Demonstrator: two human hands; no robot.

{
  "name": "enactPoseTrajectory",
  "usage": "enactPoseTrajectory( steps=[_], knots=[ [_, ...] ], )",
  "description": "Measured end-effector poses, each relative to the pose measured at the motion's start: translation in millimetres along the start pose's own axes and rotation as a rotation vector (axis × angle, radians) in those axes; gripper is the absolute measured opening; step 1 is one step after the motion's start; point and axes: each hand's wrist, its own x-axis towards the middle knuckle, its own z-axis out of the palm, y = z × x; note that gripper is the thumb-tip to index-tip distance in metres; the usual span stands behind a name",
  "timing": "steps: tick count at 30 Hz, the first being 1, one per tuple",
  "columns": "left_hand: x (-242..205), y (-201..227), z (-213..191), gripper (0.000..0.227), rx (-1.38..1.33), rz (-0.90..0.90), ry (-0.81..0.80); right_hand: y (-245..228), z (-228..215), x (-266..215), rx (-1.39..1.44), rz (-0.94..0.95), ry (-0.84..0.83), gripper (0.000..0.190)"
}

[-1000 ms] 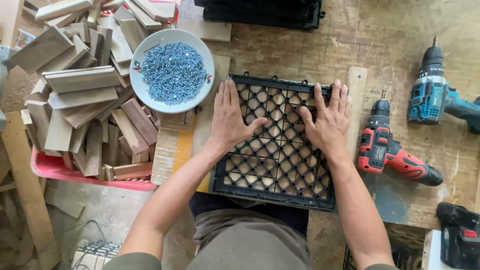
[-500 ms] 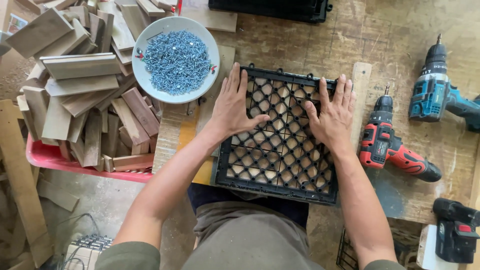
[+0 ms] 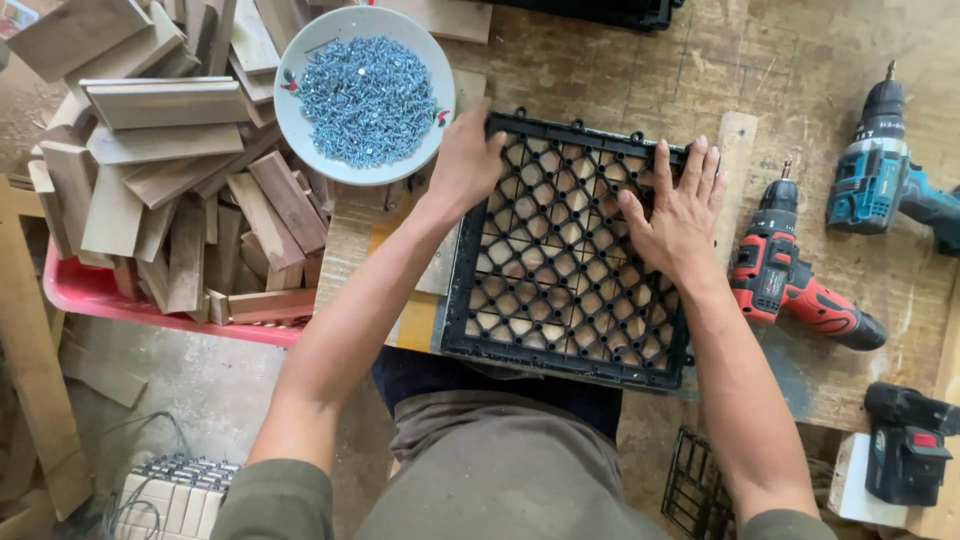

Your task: The person arranges small wooden pieces into a square grid on a workbench, then places a black plastic grid frame over the assembled tiles and presses it down to secure the pieces.

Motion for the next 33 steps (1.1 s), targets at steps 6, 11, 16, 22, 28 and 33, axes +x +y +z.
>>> enactPoseTrajectory(
  steps=[6, 11, 16, 22, 28, 33],
  knots=[
    [41, 31, 14, 0.023, 0.154, -0.195, 0.080, -6, -1, -1, 0.021, 0.045, -0.011, 0.082],
    [50, 27, 0, 0.027, 0.107, -0.180, 0.026, -8, -2, -2, 0.023, 0.054, -0.006, 0.082],
    [60, 21, 6, 0.034, 0.145, -0.131, -0.042, -21, -10, -1, 0.046, 0.047, 0.024, 0.080],
    [62, 27, -4, 0.032, 0.128, -0.191, -0.002, -76, -5, 45, 0.230, -0.190, 0.191, 0.063],
    [65, 28, -8, 0.020, 0.162, -0.260, -0.037, -118, 11, 107, 0.390, -0.388, 0.124, 0.024],
    [31, 33, -10, 0.028, -0.029, -0.264, 0.157, -136, -1, 139, 0.234, -0.379, -0.245, 0.022]
  ],
)
